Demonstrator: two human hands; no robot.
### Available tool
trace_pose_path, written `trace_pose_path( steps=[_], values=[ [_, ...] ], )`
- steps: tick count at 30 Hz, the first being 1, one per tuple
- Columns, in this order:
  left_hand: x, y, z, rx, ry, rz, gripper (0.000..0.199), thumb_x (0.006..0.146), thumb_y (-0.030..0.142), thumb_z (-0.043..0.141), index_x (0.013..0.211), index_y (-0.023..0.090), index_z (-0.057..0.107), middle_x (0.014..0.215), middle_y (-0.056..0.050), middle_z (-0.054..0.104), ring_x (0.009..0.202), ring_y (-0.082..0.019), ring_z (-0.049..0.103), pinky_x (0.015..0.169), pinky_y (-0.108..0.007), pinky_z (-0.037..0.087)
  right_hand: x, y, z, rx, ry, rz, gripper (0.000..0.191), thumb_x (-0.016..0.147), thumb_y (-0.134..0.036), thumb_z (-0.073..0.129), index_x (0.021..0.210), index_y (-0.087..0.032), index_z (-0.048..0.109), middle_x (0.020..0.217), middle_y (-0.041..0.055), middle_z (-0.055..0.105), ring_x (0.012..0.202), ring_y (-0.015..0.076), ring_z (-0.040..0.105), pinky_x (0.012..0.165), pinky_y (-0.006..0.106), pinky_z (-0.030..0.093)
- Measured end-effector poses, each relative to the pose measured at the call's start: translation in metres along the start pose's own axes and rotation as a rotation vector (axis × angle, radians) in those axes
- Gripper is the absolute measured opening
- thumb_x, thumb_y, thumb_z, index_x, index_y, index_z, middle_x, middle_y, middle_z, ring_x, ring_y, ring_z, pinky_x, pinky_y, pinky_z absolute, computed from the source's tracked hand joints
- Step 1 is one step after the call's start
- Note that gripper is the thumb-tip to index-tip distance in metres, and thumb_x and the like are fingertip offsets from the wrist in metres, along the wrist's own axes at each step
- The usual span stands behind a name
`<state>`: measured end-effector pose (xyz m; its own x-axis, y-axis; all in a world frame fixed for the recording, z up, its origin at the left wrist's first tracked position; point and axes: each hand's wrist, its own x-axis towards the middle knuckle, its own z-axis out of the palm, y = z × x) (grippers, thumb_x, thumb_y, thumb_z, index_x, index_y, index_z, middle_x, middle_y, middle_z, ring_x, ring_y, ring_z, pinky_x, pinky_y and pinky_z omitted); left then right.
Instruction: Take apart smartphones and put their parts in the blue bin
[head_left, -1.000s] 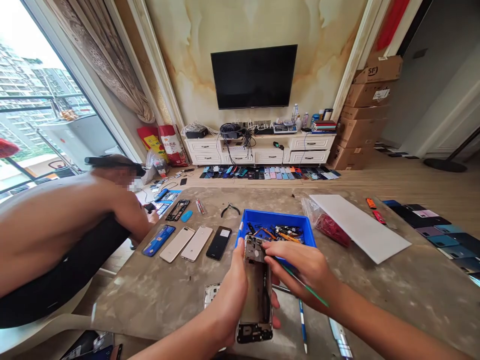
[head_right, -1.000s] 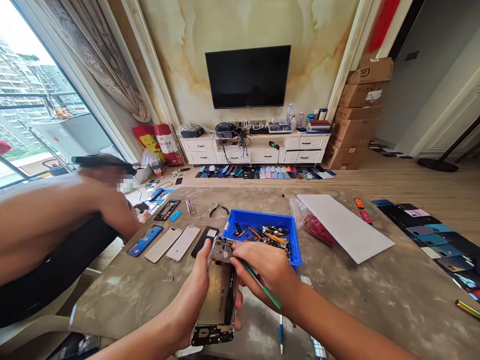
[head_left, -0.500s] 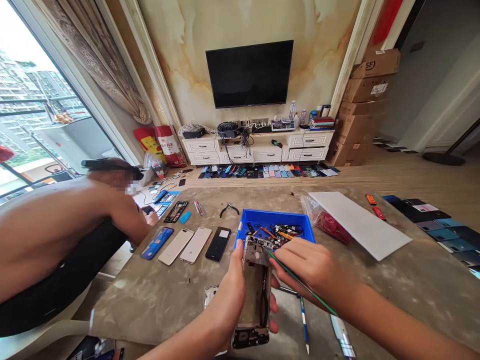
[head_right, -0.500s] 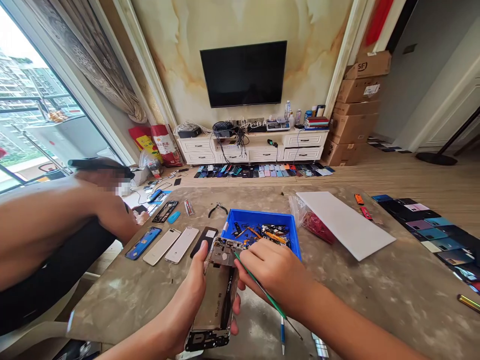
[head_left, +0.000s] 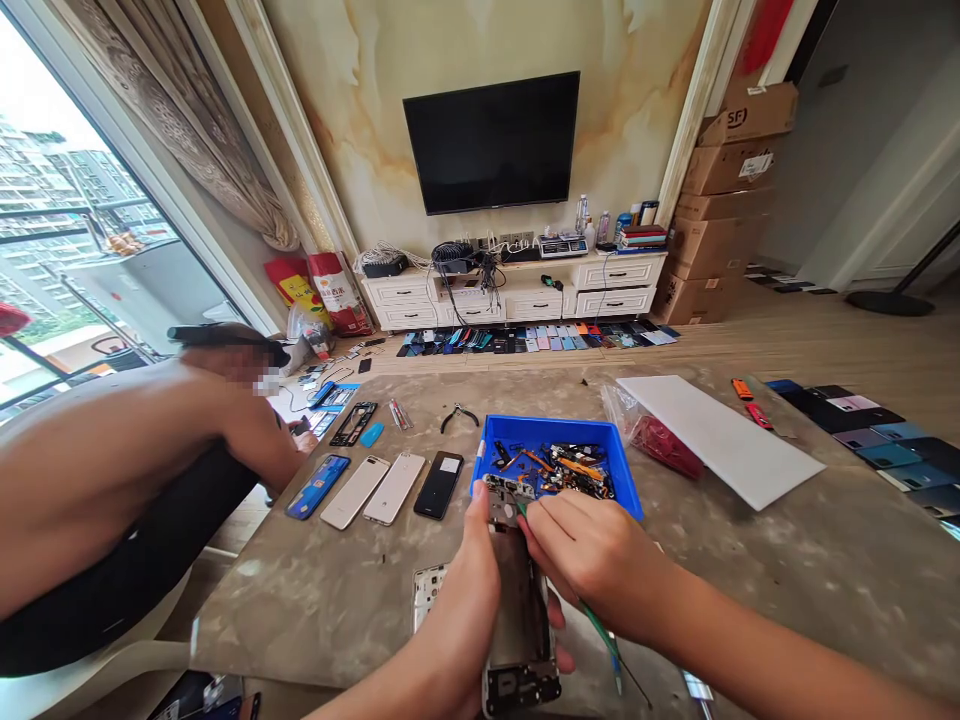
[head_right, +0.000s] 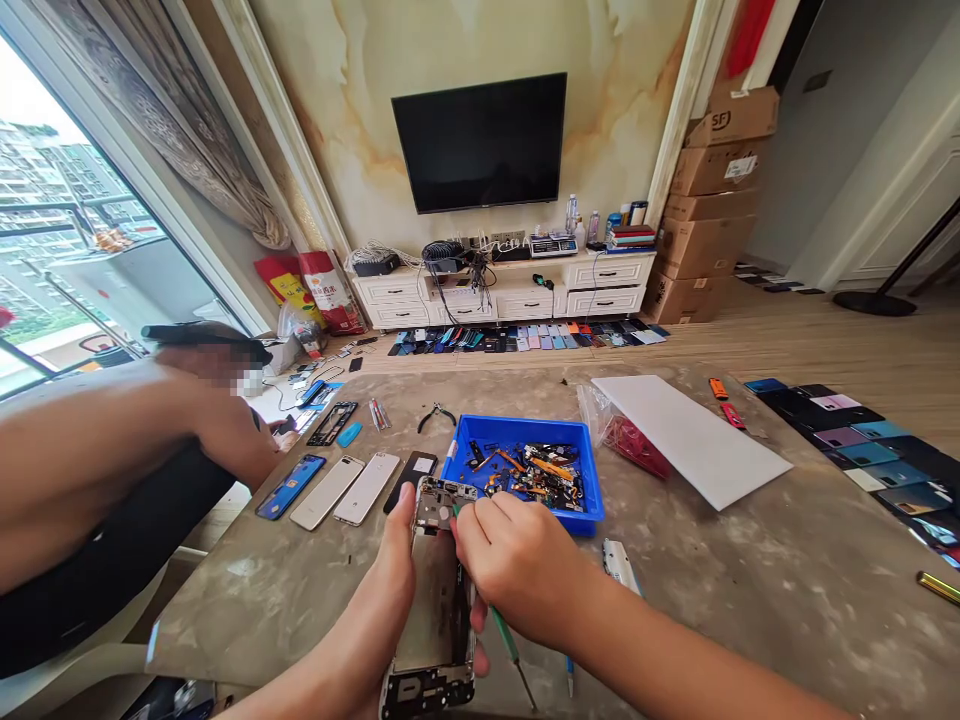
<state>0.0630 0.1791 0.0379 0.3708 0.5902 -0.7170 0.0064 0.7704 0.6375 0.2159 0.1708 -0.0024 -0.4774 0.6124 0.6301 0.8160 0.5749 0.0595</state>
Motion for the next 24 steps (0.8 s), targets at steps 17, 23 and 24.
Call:
trace_pose_path(
  steps=[17, 23, 24],
  values=[
    [0.006, -0.005, -0.004, 0.055, -0.060, -0.038, 0.094, 0.068, 0.098, 0.028, 0.084, 0.014, 0.067, 0.064, -0.008, 0.066, 0.050, -0.023, 0.065, 0.050, -0.029, 0.044, 0.001, 0.013, 0.000, 0.213, 0.188, 0.080, 0.016, 0.097, -0.012, 0.053, 0.105, -0.012, 0.066, 0.089, 0.0115, 0.074, 0.080, 0.0213, 0.070, 0.073, 0.033, 0.058],
    [0.006, -0.005, -0.005, 0.090, -0.103, -0.028, 0.097, 0.066, 0.100, 0.023, 0.084, 0.015, 0.065, 0.062, -0.008, 0.065, 0.047, -0.021, 0.063, 0.049, -0.028, 0.043, 0.004, 0.018, -0.005, 0.454, 0.077, 0.223, 0.021, 0.098, -0.016, 0.051, 0.094, -0.019, 0.072, 0.083, 0.0059, 0.075, 0.072, 0.0169, 0.069, 0.069, 0.028, 0.054],
    [0.006, -0.004, -0.005, 0.093, -0.112, -0.030, 0.096, 0.067, 0.100, 0.022, 0.084, 0.015, 0.065, 0.061, -0.008, 0.064, 0.047, -0.021, 0.062, 0.049, -0.028, 0.043, 0.004, 0.020, -0.006, 0.485, 0.053, 0.252, 0.022, 0.098, -0.018, 0.051, 0.092, -0.020, 0.073, 0.081, 0.0052, 0.075, 0.071, 0.0164, 0.069, 0.068, 0.027, 0.054]
  ],
)
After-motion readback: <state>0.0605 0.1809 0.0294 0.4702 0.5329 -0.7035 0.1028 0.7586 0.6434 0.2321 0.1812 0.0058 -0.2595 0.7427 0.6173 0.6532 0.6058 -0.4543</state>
